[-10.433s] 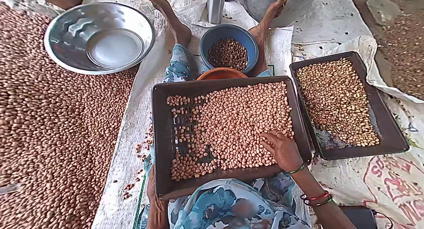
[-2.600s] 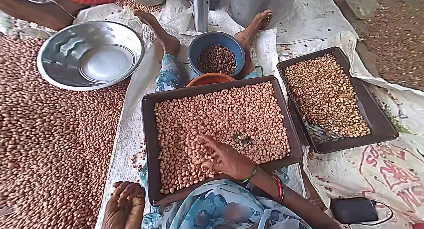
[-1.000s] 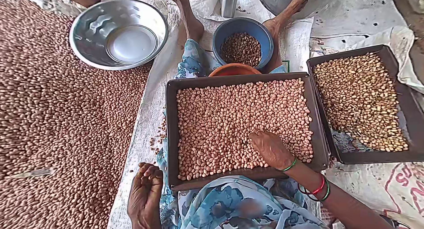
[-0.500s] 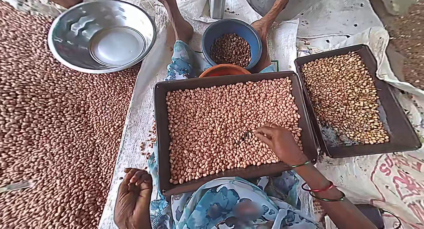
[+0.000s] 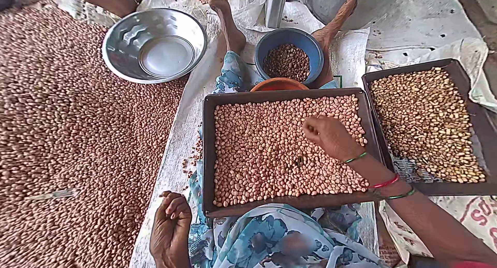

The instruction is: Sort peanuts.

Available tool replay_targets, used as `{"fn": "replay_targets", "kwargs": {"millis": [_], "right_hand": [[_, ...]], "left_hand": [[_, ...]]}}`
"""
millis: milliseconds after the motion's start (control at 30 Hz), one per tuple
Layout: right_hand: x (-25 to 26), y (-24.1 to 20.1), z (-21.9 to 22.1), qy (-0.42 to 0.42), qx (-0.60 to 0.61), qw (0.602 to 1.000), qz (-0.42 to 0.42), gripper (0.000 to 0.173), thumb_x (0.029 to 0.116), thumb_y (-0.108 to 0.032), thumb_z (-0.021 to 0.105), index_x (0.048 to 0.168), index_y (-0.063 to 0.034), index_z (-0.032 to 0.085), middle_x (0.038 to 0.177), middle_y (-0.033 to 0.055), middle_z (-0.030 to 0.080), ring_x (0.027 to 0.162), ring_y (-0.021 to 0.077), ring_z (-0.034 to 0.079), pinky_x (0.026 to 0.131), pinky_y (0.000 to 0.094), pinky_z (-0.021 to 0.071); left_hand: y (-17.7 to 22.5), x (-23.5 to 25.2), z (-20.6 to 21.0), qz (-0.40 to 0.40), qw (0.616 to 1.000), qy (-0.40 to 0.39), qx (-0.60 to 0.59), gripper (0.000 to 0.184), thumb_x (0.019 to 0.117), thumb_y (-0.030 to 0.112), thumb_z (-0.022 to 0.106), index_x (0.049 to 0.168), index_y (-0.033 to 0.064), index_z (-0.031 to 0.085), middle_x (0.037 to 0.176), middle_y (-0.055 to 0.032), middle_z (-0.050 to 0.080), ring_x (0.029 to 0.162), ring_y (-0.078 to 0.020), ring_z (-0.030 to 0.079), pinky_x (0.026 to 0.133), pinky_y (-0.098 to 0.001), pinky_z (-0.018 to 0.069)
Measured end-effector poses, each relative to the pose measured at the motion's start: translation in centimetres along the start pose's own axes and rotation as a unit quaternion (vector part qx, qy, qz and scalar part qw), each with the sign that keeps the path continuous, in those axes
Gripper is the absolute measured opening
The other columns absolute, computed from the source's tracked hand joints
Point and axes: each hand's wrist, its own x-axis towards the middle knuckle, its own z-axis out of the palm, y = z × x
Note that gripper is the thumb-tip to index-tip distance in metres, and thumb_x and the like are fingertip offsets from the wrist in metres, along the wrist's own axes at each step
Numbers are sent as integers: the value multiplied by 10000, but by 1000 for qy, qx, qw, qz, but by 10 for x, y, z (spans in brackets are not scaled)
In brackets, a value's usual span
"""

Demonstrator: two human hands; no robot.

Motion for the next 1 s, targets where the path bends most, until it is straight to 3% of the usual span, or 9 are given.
{"fn": "replay_targets", "kwargs": {"millis": [33, 100, 233, 333, 433, 600, 733, 900, 1000], "right_hand": [[0, 3, -17, 79, -17, 997, -9, 113, 979, -54, 660, 1056, 27, 678, 905, 245, 634, 762, 411, 661, 658, 559, 531], [-1, 7, -36, 137, -14, 990, -32, 107, 972, -52, 677, 1064, 0, 697, 924, 227, 643, 753, 384, 638, 685, 539, 513], [-5, 10, 3, -25, 43, 997, -55, 81, 937, -68, 717, 976, -32, 778, 926, 177, 716, 825, 346, 702, 720, 526, 559], [-19, 6, 33, -158, 18, 987, -5, 208, 1022, -123, 604, 1080, -10, 768, 1022, 213, 722, 982, 390, 698, 849, 543, 531], [-32, 3, 48, -165, -10, 986, 0, 252, 1039, -138, 571, 1125, 23, 746, 1054, 248, 717, 1027, 425, 690, 914, 558, 511], [-47, 4, 67, -71, -82, 990, -88, 176, 978, -36, 572, 950, 76, 704, 896, 263, 698, 846, 433, 714, 761, 524, 556], [-33, -2, 50, -200, -21, 980, 0, 261, 1030, -118, 529, 1108, 93, 662, 1070, 290, 665, 1032, 447, 666, 889, 537, 504], [-13, -4, 27, -334, 54, 941, 3, 228, 1001, -91, 591, 1167, 53, 651, 1061, 242, 664, 997, 385, 650, 896, 526, 490], [-15, 5, 26, -322, 237, 916, -29, 146, 950, 1, 569, 1073, 39, 637, 909, 106, 641, 753, 138, 570, 700, 311, 463]], "left_hand": [[1, -1, -1, -4, 1000, -2, -7, 425, 1103, 152, 228, 910, 38, 589, 690, 18, 614, 543, -5, 602, 511, -96, 498], [4, -2, -1, -7, 1000, -4, -15, 425, 1101, 154, 229, 905, 37, 587, 688, 16, 610, 537, -5, 599, 506, -95, 497], [6, 4, -5, -7, 1000, -14, -17, 424, 1088, 122, 238, 895, 31, 604, 706, 18, 624, 558, -2, 606, 527, -94, 499], [4, 2, -7, -3, 1000, -3, -1, 420, 1096, 142, 233, 893, 51, 589, 694, 30, 615, 552, 3, 601, 521, -89, 491], [2, 2, -4, -16, 1000, 1, -6, 411, 1100, 150, 237, 912, 58, 590, 698, 33, 614, 549, 7, 599, 521, -88, 492], [-1, 2, 1, -3, 1000, 7, 21, 435, 1104, 167, 208, 906, 63, 581, 688, 37, 607, 538, 10, 589, 513, -83, 483], [-4, 1, 0, -13, 1000, -2, 16, 433, 1103, 164, 216, 910, 68, 591, 698, 38, 617, 552, 11, 597, 522, -87, 487], [-4, 0, 2, -13, 1000, -1, -2, 421, 1100, 159, 232, 898, 55, 585, 692, 38, 610, 546, 7, 598, 515, -83, 487], [-5, 0, 6, -10, 1000, -3, 6, 431, 1102, 166, 227, 903, 56, 593, 686, 38, 612, 544, 10, 597, 514, -88, 489]]}}
